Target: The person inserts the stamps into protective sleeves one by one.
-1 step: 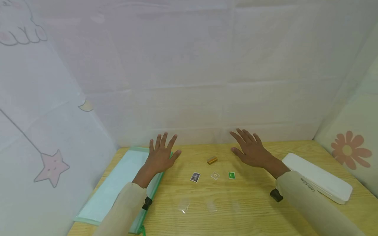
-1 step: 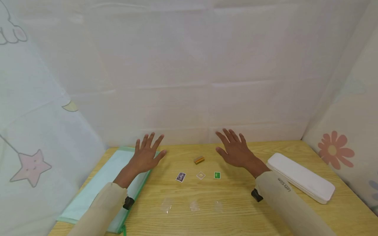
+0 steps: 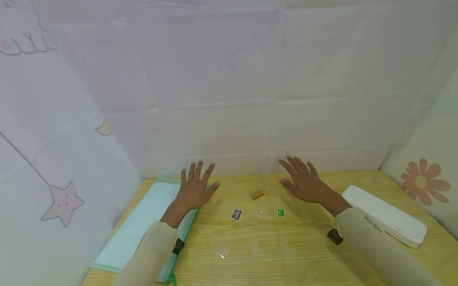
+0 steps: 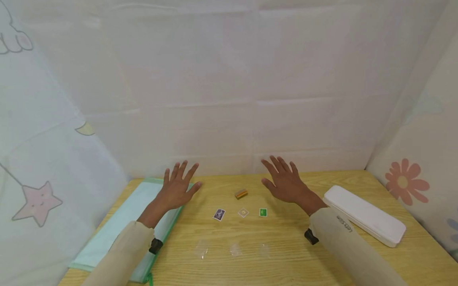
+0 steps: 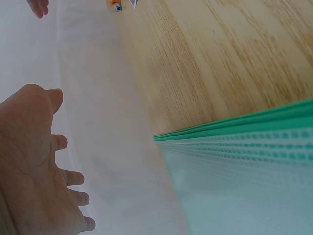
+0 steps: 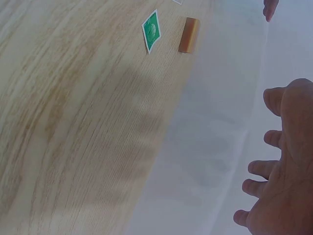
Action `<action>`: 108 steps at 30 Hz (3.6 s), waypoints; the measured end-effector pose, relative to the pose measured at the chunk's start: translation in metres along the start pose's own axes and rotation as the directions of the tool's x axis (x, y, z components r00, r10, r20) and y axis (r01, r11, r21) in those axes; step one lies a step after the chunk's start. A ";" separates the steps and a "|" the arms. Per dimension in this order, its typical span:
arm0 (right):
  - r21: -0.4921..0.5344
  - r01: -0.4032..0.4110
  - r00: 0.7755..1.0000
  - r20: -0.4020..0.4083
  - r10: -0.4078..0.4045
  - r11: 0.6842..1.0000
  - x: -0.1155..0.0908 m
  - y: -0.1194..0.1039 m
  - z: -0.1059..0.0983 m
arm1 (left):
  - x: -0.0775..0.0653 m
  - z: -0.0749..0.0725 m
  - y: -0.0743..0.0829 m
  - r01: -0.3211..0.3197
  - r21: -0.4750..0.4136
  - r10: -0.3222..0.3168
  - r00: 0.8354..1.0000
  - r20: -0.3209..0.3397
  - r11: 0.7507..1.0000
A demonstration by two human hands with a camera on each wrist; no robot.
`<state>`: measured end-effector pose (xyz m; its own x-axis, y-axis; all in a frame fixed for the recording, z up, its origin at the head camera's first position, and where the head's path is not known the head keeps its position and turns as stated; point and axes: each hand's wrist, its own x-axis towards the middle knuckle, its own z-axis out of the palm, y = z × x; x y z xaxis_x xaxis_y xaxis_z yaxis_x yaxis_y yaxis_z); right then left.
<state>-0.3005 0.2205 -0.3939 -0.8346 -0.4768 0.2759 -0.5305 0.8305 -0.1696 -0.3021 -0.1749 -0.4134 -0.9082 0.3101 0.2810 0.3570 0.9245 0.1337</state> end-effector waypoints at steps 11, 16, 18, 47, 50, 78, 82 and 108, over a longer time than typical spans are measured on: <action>0.004 0.015 1.000 -0.010 -0.015 1.000 0.000 -0.003 0.001 | -0.002 -0.001 -0.003 -0.005 0.009 0.006 1.000 -0.017 1.000; 0.013 0.054 0.998 -0.025 -0.054 0.998 0.004 -0.004 0.005 | -0.005 -0.003 -0.004 0.004 0.010 -0.004 1.000 -0.003 1.000; 0.017 0.082 0.996 -0.035 -0.081 0.997 0.006 -0.006 0.008 | -0.007 -0.006 -0.002 0.000 0.004 0.000 1.000 -0.005 1.000; 0.206 0.026 0.935 0.341 -0.097 0.978 0.046 -0.115 0.065 | -0.127 -0.010 0.105 0.058 0.016 -0.060 0.972 0.228 0.998; 0.159 0.038 0.946 0.313 -0.087 0.987 0.047 -0.123 0.072 | -0.126 -0.012 0.107 0.039 0.025 -0.044 0.972 0.231 0.999; 0.567 0.112 0.990 0.012 -0.144 0.816 0.033 -0.115 0.049 | -0.092 -0.019 0.088 0.112 -0.866 0.084 0.981 0.174 0.487; 0.611 0.149 0.988 -0.114 -0.099 0.778 0.023 -0.119 0.038 | -0.090 -0.019 0.089 0.207 -0.919 0.047 0.971 0.236 0.335; 0.892 0.085 0.978 -0.160 0.134 0.443 -0.011 -0.142 0.030 | -0.086 -0.007 0.097 0.119 -0.950 -0.234 0.971 0.051 0.290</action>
<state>-0.2205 0.0992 -0.4007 -0.8635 -0.3094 0.3982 -0.4385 0.0708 -0.8959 -0.1881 -0.1138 -0.4177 -0.9764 0.0960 0.1934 0.2023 0.0946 0.9747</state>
